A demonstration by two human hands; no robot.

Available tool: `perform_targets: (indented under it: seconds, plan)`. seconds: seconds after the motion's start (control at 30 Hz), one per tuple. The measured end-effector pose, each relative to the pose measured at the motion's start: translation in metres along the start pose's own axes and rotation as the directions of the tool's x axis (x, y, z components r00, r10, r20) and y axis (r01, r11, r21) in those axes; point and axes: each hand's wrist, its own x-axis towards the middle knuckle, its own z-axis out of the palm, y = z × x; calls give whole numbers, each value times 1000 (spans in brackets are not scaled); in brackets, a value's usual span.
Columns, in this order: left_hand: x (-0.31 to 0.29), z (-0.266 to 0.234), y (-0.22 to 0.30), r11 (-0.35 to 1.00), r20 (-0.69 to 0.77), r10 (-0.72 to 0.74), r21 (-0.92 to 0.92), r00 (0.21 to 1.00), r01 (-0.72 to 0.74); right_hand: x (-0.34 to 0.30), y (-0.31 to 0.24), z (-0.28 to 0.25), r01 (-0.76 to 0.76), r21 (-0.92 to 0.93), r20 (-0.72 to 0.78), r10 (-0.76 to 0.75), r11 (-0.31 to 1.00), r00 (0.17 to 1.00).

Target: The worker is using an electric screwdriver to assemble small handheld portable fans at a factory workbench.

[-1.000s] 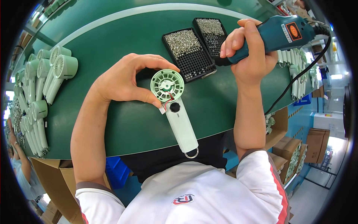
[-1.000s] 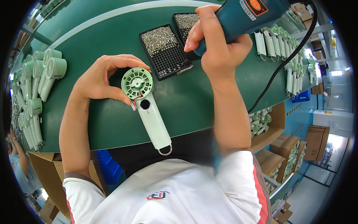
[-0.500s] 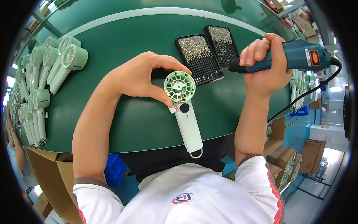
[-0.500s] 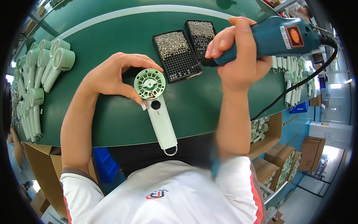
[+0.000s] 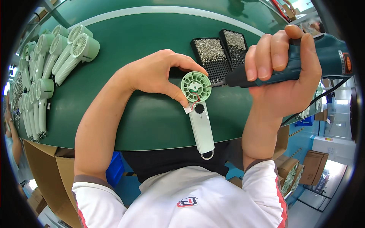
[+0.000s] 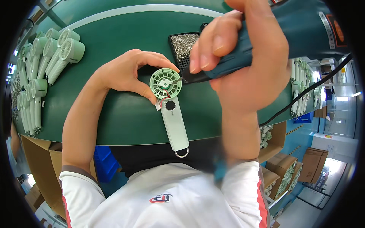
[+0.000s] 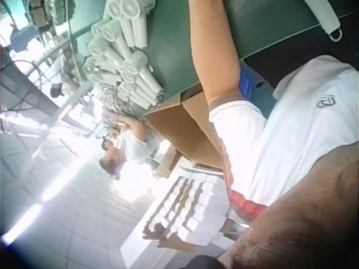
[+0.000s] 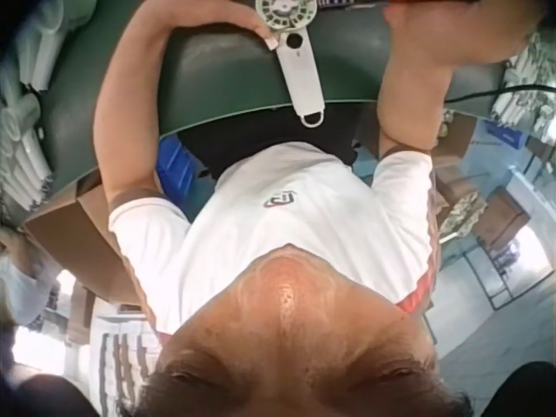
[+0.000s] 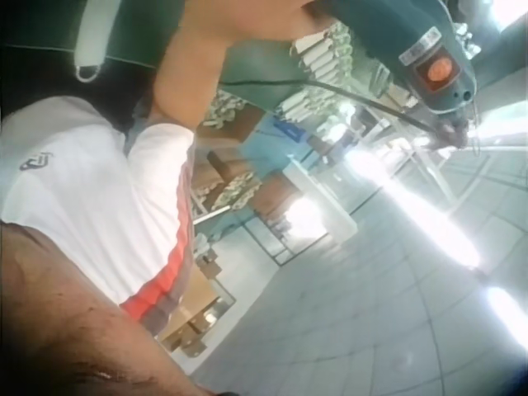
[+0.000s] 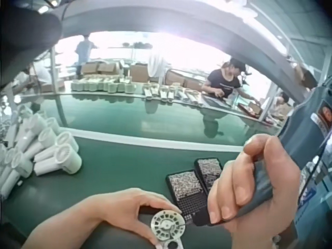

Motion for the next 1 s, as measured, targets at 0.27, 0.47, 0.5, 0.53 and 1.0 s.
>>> perform_targets:
  seconds: [0.27, 0.47, 0.5, 0.53, 1.0]
  plan:
    - [-2, -3, 0, 999, 17, -20, 37, 1000, 20, -8, 5, 32, -207, 177, -148, 234, 962, 961]
    - [-4, -4, 3, 998, 11, -49, -37, 999, 49, -7, 15, 34, -190, 262, -167, 238, 946, 957]
    - [-4, -5, 4, 998, 12, -50, -38, 999, 50, -8, 16, 35, -192, 277, -181, 248, 942, 952]
    - [-4, -5, 5, 997, 15, -60, -38, 998, 61, -9, 16, 36, -194, 291, -195, 256, 937, 947]
    - [-3, -6, 8, 993, 30, -117, 2, 993, 117, -14, 26, 37, -253, -177, -242, 207, 951, 948]
